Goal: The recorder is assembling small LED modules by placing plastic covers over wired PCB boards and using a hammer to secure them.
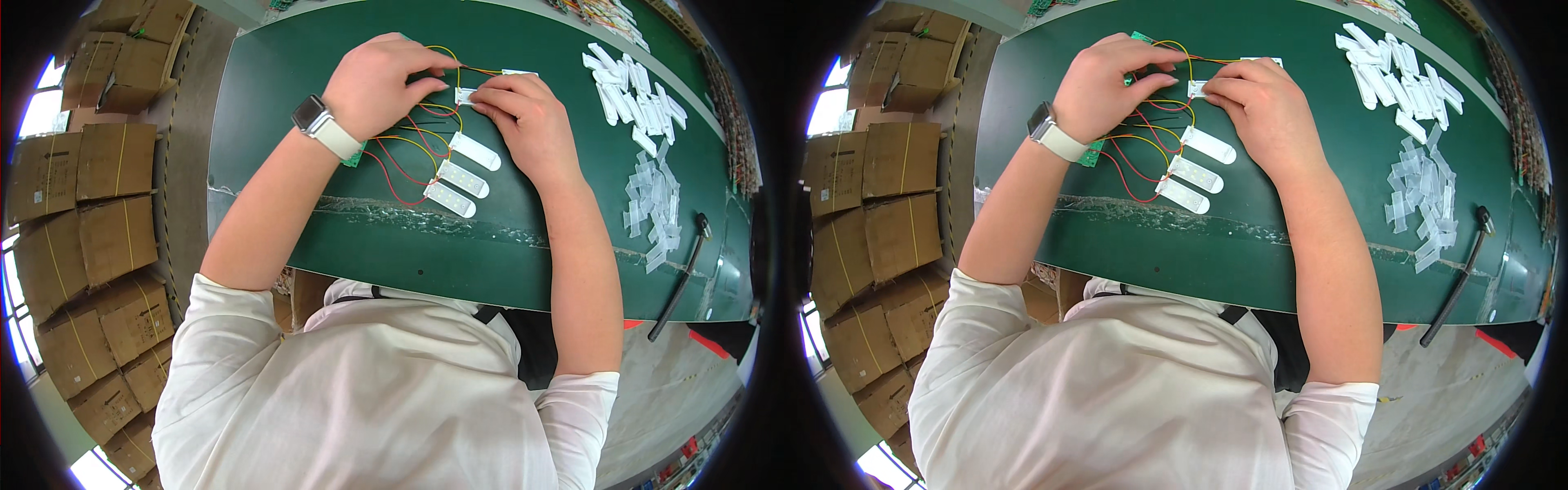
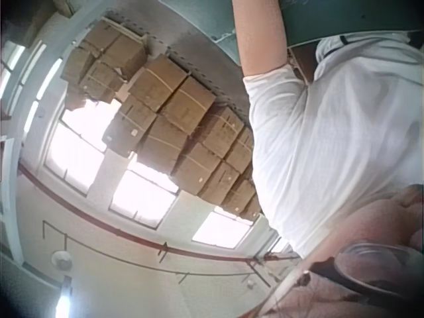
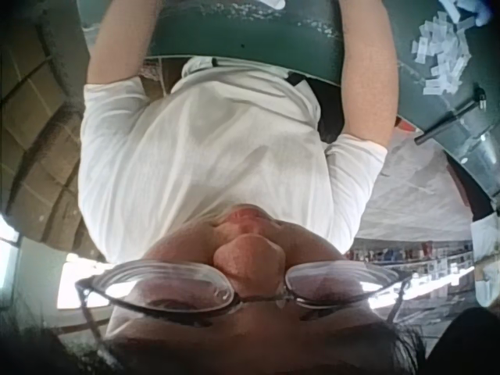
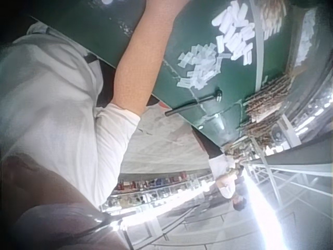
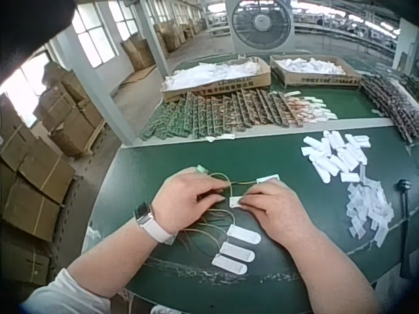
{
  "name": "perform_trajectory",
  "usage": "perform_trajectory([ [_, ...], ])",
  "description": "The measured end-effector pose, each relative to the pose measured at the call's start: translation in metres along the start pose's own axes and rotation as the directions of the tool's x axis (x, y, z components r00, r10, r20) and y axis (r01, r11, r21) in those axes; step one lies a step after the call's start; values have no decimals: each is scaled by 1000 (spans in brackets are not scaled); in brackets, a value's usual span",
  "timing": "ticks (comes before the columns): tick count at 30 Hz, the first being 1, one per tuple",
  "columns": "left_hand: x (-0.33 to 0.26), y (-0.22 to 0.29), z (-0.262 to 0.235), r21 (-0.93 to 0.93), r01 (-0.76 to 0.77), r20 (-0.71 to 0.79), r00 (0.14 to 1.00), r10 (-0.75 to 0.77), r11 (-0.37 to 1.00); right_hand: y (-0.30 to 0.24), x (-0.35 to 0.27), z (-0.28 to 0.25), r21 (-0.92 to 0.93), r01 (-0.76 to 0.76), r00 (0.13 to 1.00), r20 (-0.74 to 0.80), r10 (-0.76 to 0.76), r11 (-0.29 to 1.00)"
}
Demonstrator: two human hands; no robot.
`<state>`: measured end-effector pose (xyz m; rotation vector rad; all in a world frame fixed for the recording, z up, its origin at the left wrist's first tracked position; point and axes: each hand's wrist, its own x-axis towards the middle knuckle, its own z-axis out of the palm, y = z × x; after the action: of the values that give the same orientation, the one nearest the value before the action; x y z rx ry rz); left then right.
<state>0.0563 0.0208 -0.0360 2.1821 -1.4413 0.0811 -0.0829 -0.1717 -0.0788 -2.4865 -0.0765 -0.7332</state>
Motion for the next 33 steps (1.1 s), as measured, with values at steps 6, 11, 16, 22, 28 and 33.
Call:
perform_trajectory([
  [6, -3, -1, 5, 101, -156, -44, 986, 161, 983, 0, 0, -1, -1, 18, 1000, -13, -18, 1000],
  [11, -1, -1, 12, 117, -125, 9, 992, 125, 985, -1, 0, 0, 0, 7, 1000, -8, -7, 1000],
  [16, -1, 0, 12, 181, -127, 52, 992, 119, 975, -2, 0, -1, 10, -9, 1000, 5, 9, 1000],
  [22, -4, 7, 15, 259, -72, 63, 996, 58, 963, 0, 0, 0, 21, -9, 1000, 9, 9, 1000],
  [28, -5, 11, 16, 365, -35, 62, 998, 14, 930, 1, 0, -1, 31, 3, 1000, 2, -3, 1000],
  [33, -12, 10, 18, 391, -39, 22, 999, 33, 920, 0, 0, -1, 45, -15, 1000, 14, 15, 999],
])
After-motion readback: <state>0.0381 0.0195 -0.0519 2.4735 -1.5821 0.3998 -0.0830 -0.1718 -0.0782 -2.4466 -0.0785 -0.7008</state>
